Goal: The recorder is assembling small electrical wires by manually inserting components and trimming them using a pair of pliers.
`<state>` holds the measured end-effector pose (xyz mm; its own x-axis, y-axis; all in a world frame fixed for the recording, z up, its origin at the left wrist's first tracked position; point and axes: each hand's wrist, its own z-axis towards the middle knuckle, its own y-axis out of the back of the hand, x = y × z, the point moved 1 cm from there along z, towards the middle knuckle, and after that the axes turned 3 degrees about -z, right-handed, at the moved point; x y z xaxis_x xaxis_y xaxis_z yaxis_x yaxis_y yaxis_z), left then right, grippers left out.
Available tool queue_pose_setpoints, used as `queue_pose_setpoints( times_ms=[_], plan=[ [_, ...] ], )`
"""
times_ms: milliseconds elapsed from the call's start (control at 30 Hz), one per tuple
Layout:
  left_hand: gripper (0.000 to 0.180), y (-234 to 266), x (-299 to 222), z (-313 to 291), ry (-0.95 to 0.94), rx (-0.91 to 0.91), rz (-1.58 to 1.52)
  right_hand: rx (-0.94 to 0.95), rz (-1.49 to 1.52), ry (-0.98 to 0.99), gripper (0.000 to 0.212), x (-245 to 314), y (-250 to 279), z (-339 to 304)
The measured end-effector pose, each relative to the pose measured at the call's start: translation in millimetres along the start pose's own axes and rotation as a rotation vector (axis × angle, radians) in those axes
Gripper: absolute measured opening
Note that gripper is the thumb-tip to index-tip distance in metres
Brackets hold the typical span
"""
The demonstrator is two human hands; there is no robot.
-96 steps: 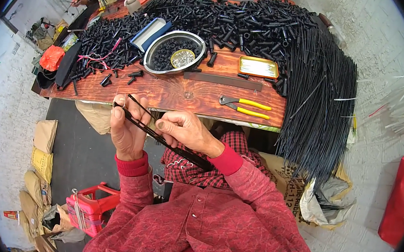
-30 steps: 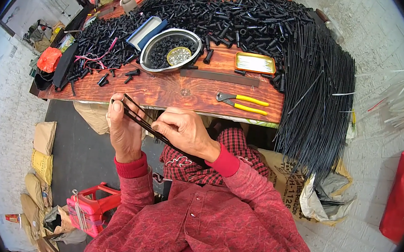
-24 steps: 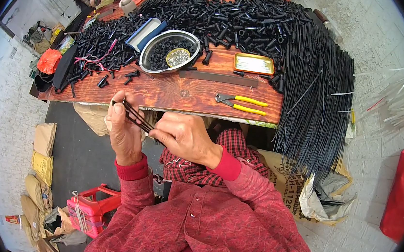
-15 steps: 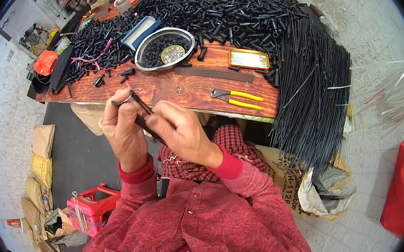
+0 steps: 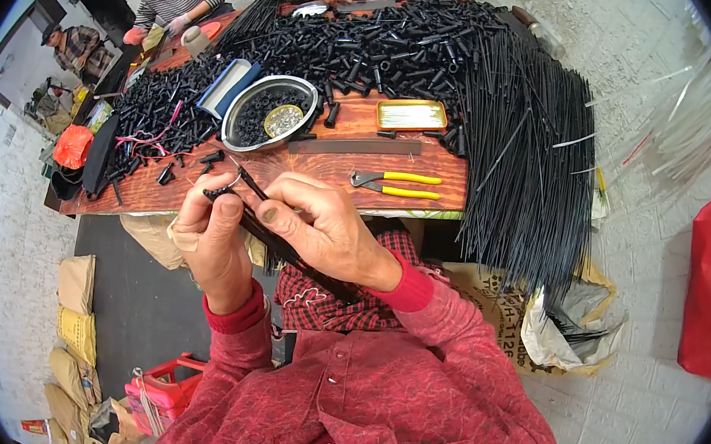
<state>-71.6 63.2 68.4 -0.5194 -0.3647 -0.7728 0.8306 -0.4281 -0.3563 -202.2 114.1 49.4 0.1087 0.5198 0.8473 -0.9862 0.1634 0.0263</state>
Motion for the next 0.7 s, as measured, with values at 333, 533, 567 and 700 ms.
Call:
queue_pose_setpoints(
  times_ms=[333, 533, 567, 700],
  plan=[
    [0.015, -14, 13, -2, -0.081, 0.002, 0.123, 0.015, -0.359, 0.185, 0.014, 5, 18, 1],
    [0.015, -9, 20, 8, -0.056, 0.116, 0.072, 0.051, 0.111, -0.041, 0.026, -2, 22, 7],
    [0.017, -12, 19, 6, 0.052, 0.088, -0.004, 0.029, 0.277, -0.088, 0.027, -3, 22, 9],
    [0.034, -12, 20, 8, 0.214, 0.077, -0.06, 0.012, 0.547, -0.206, 0.028, -1, 20, 17]
  ],
)
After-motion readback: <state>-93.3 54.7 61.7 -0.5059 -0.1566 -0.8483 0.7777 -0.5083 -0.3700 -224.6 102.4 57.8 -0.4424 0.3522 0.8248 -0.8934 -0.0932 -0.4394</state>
